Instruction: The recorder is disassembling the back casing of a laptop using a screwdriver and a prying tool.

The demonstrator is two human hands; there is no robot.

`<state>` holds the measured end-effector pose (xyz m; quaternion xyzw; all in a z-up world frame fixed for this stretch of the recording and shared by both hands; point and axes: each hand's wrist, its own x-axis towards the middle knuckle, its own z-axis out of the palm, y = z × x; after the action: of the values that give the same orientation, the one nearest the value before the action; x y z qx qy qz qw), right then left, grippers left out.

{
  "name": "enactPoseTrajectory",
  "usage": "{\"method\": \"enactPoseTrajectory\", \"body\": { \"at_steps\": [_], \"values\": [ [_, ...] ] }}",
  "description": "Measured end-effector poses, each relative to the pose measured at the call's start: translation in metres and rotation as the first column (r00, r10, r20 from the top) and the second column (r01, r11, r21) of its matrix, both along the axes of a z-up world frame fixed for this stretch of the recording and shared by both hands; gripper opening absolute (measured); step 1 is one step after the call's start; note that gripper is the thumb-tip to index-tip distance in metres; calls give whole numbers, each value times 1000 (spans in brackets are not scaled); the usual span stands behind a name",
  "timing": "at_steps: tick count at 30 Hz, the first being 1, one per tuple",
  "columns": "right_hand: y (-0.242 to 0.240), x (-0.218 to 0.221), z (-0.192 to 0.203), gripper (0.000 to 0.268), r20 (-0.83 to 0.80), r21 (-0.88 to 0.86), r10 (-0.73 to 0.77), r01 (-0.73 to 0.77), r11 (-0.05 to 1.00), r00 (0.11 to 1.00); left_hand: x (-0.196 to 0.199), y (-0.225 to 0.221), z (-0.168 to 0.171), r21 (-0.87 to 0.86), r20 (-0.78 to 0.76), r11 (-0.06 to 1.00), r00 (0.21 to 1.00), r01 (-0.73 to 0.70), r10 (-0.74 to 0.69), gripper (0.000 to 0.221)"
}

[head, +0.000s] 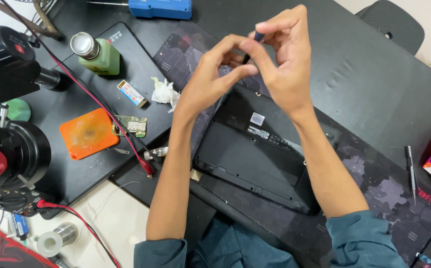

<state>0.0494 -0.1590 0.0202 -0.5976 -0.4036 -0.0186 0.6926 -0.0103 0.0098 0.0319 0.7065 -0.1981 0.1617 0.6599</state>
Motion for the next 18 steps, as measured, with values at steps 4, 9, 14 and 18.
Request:
{"method": "enactPoseTrajectory", "body": {
  "at_steps": [4, 9, 14, 18],
  "values": [
    [11, -18, 39, 21, -169, -2, 39, -40, 999, 985, 4, 0, -9, -78, -240, 993, 969, -86, 65, 20],
    [4, -7, 6, 38, 162, -59, -35, 46, 997, 986, 3, -7, -16, 132, -131, 954, 949, -270, 287, 33],
    [5, -13, 37, 30, -103, -57, -28, 22, 998, 994, 6, -6, -24, 1, -45, 996, 995, -92, 92, 25],
    [2, -4, 12, 39, 131, -97, -73, 86, 992, 989, 10, -6, -39, 110, -139, 956, 948, -272, 286, 29]
  ]
}}
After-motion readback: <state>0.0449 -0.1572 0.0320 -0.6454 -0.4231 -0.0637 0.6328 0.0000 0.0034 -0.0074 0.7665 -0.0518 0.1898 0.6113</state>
